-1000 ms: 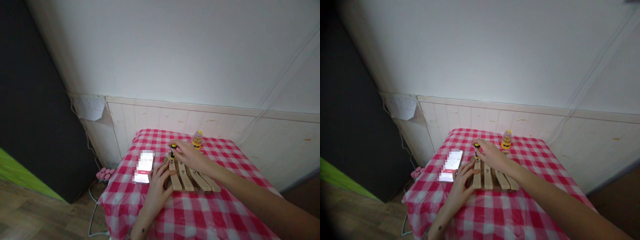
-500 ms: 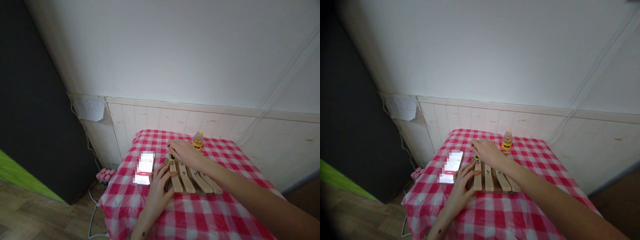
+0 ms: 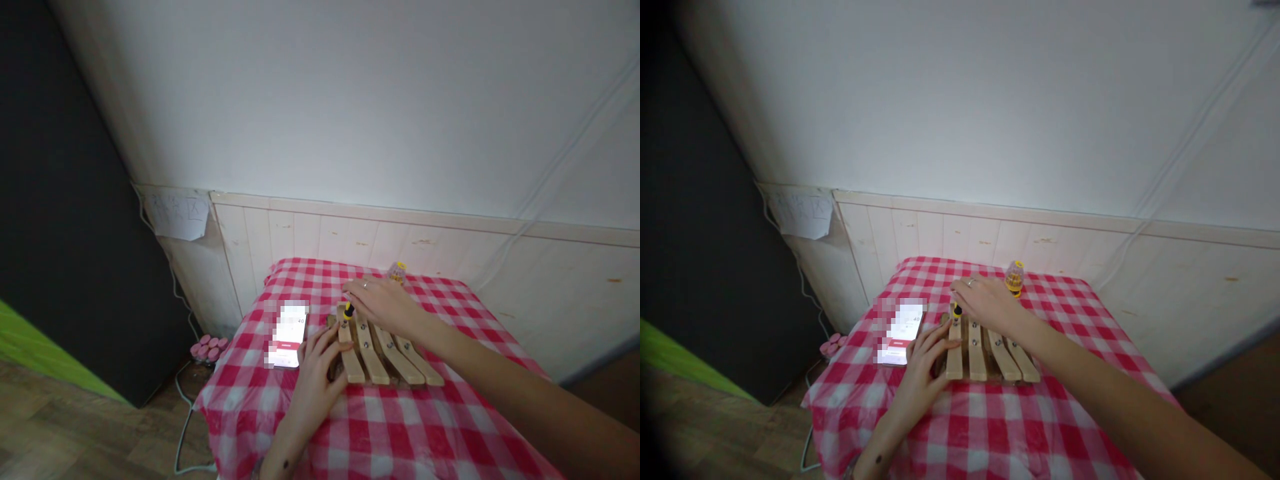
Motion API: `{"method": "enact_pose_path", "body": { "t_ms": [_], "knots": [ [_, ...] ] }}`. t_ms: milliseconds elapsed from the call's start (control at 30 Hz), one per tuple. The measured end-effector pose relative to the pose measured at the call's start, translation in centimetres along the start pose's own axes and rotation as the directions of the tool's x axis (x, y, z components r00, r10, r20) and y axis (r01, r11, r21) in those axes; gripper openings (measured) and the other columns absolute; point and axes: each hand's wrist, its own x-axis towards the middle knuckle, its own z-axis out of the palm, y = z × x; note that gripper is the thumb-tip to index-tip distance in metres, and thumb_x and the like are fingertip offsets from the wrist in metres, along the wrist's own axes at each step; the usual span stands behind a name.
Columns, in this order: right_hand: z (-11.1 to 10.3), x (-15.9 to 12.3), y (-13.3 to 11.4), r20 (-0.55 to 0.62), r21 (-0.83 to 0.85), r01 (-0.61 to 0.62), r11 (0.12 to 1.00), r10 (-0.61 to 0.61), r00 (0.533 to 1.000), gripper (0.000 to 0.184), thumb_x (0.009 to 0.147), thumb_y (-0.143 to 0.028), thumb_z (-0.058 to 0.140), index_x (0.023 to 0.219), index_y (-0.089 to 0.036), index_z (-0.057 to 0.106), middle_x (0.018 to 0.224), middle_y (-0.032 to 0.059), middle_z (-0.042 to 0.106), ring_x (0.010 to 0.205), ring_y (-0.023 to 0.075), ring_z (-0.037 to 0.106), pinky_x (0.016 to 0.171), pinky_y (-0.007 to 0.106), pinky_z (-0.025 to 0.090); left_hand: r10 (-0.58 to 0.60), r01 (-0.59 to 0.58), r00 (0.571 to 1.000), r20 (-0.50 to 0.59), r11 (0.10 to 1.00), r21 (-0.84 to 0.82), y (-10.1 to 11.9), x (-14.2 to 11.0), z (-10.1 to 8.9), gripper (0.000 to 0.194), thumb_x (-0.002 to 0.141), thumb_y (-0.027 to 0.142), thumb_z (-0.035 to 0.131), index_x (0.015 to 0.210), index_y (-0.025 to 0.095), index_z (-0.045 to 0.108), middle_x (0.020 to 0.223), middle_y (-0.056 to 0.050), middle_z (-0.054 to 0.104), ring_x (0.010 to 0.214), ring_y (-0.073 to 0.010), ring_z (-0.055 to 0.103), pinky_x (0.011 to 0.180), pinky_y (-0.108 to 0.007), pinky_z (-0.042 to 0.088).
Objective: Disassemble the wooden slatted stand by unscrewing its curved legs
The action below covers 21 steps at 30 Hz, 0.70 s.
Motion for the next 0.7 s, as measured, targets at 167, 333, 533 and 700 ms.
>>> {"method": "enact_pose_path", "body": {
  "t_ms": [167, 333, 533, 700],
  "knots": [
    [0.6, 0.3, -0.8, 0.002, 0.016, -0.118, 0.993, 0.118, 0.993, 0.037, 0.109, -0.032, 0.037, 0.094, -0.019, 0.069, 0.084, 0.0079, 0.076, 0.077, 0.0230, 0.070, 0.063, 0.030, 0.041, -0.002, 0.002, 1.000, 0.005, 1.000, 0.013, 0.0, 0.1, 0.1, 0.041, 0.082, 0.010, 0.064, 0.118, 0.027, 0.073, 0.156, -0.008, 0.052, 0.143, -0.0344, 0.042, 0.117, -0.060, 0.030],
    [0.7, 0.7, -1.1, -0.032, 0.244, -0.099, 0.965, 0.110, 0.993, 0.021, 0.106, -0.024, 0.045, 0.112, -0.018, 0.064, 0.101, 0.0105, 0.076, 0.093, 0.0240, 0.070, 0.076, 0.032, 0.047, -0.003, 0.003, 1.000, -0.003, 1.000, 0.014, 0.1, 0.1, 0.0, 0.041, 0.083, 0.011, 0.064, 0.119, 0.028, 0.072, 0.155, -0.008, 0.053, 0.143, -0.0341, 0.043, 0.117, -0.059, 0.030],
    [-0.2, 0.1, -0.8, 0.033, 0.303, -0.067, 0.951, 0.060, 0.998, 0.012, 0.104, -0.022, 0.050, 0.108, -0.015, 0.059, 0.096, 0.0112, 0.070, 0.088, 0.0236, 0.067, 0.078, 0.035, 0.050, 0.000, -0.001, 1.000, 0.011, 1.000, 0.028, 0.1, 0.1, -0.1, 0.041, 0.081, 0.011, 0.066, 0.119, 0.026, 0.072, 0.156, -0.009, 0.051, 0.143, -0.0352, 0.042, 0.116, -0.058, 0.030],
    [0.2, -0.4, 0.8, 0.072, 0.303, 0.072, 0.950, -0.098, 0.993, 0.019, 0.098, -0.006, 0.048, 0.107, -0.017, 0.060, 0.106, 0.0117, 0.067, 0.095, 0.0218, 0.065, 0.084, 0.035, 0.052, 0.007, -0.007, 1.000, 0.001, 1.000, 0.029, 0.2, 0.1, -0.1, 0.039, 0.083, 0.012, 0.064, 0.118, 0.027, 0.072, 0.156, -0.008, 0.052, 0.142, -0.0347, 0.043, 0.115, -0.057, 0.031]
  ]
}}
